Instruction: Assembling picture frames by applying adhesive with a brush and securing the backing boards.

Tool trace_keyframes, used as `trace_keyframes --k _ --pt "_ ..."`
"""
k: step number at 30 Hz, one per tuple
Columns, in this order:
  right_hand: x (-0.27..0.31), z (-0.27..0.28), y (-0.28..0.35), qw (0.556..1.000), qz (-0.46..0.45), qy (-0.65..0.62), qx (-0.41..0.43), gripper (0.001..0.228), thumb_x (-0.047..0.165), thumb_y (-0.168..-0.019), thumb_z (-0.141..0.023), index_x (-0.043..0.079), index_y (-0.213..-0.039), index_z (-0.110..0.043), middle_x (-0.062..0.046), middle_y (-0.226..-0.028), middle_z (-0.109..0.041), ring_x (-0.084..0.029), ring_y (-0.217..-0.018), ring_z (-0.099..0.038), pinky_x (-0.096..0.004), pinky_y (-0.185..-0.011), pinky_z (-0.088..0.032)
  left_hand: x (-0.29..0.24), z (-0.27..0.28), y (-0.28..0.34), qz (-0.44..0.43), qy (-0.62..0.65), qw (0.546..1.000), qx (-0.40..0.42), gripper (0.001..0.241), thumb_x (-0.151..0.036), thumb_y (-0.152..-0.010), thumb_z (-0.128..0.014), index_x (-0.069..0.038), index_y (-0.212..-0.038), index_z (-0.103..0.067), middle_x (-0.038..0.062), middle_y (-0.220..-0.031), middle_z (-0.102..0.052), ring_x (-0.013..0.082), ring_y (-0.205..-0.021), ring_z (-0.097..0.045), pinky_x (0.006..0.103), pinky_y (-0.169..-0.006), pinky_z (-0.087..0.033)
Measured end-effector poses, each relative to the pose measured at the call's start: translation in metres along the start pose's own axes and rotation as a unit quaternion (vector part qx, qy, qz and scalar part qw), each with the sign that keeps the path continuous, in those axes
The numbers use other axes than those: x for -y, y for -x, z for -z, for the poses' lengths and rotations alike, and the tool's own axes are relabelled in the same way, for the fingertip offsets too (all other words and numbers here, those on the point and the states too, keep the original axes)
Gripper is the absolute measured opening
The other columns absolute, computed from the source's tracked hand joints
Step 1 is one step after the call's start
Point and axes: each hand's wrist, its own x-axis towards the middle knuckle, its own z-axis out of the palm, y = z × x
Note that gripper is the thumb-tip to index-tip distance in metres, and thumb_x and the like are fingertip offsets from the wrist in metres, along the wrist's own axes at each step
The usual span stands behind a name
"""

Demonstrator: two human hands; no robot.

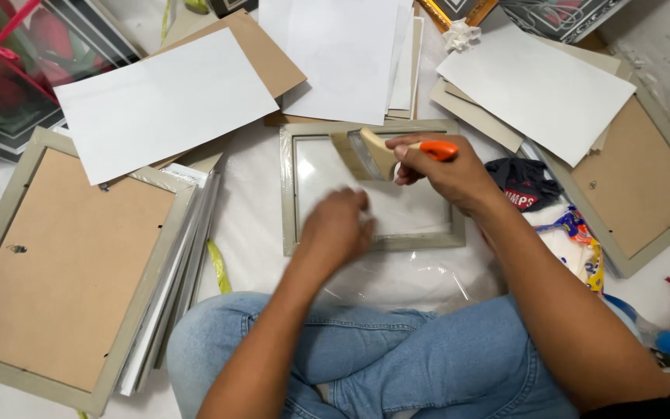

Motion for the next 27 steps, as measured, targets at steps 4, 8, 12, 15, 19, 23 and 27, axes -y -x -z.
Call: trace_keyframes --k 4,8,12,15,19,23,27 --pt "-0.006 0.011 -0.006 0.999 0.016 -0.034 -0.034 0.033 0.026 -0.093 -0.079 0.0 -0.112 -0.074 -0.018 -0.073 -0.068 -0.024 -0.067 -0.075 -0.036 -0.069 -0.066 -0.054 -0.08 0.047 -0.124 -0.004 0.98 0.154 0.041 -0.035 -0.092 -0.058 -0.014 -0.124 -0.071 0.02 -0.101 -0.073 0.0435 -0.097 -0.072 0.0567 -0.078 -0.059" --pt "0.008 0.011 0.007 0.998 0.032 -0.05 -0.02 0.034 0.027 -0.093 -0.079 -0.002 -0.11 -0.074 -0.018 -0.073 -0.069 -0.024 -0.066 -0.076 -0.035 -0.066 -0.068 -0.068 -0.106 0.072 -0.107 -0.161 0.958 0.213 0.065 -0.051 -0.1 -0.049 -0.007 -0.148 -0.053 0.024 -0.121 -0.067 0.0416 -0.113 -0.062 0.0509 -0.091 -0.051" --pt "0.012 0.016 0.017 0.999 0.045 0.0 0.01 0.038 0.036 -0.094 -0.077 0.003 -0.111 -0.075 -0.017 -0.074 -0.072 -0.021 -0.067 -0.077 -0.03 -0.065 -0.066 -0.066 -0.114 0.084 -0.058 -0.197 0.962 0.179 0.073 -0.057 -0.103 -0.04 -0.002 -0.152 -0.045 0.027 -0.126 -0.064 0.0459 -0.121 -0.057 0.052 -0.096 -0.045" --pt "0.017 0.022 0.03 0.998 0.052 0.039 -0.006 0.036 0.038 -0.096 -0.074 0.005 -0.111 -0.075 -0.016 -0.073 -0.073 -0.02 -0.065 -0.076 -0.029 -0.063 -0.065 -0.058 -0.122 0.091 -0.063 -0.186 0.971 0.136 0.068 -0.055 -0.104 -0.041 -0.002 -0.144 -0.053 0.026 -0.121 -0.068 0.0443 -0.117 -0.062 0.0522 -0.1 -0.046" --pt "0.027 0.023 0.051 0.996 0.07 0.03 -0.038 0.034 0.035 -0.096 -0.075 0.005 -0.112 -0.075 -0.014 -0.072 -0.073 -0.019 -0.063 -0.076 -0.028 -0.061 -0.064 -0.057 -0.132 0.087 -0.074 -0.214 0.969 0.102 0.066 -0.057 -0.105 -0.037 -0.002 -0.135 -0.059 0.024 -0.118 -0.069 0.0426 -0.113 -0.065 0.0514 -0.1 -0.047" --pt "0.048 0.019 0.081 0.993 0.098 0.035 -0.058 0.03 0.03 -0.093 -0.076 0.007 -0.111 -0.076 -0.01 -0.072 -0.071 -0.015 -0.065 -0.075 -0.026 -0.062 -0.063 -0.058 -0.145 0.086 -0.059 -0.243 0.965 0.079 0.06 -0.055 -0.104 -0.041 -0.004 -0.126 -0.064 0.022 -0.113 -0.069 0.0421 -0.108 -0.067 0.0527 -0.096 -0.048" --pt "0.074 0.01 0.1 0.984 0.158 0.058 -0.051 0.028 0.028 -0.09 -0.078 0.008 -0.11 -0.077 -0.009 -0.07 -0.07 -0.014 -0.068 -0.073 -0.026 -0.064 -0.065 -0.062 -0.15 0.085 -0.039 -0.242 0.966 0.085 0.06 -0.056 -0.103 -0.042 -0.005 -0.125 -0.064 0.022 -0.105 -0.07 0.0437 -0.099 -0.07 0.055 -0.087 -0.051"
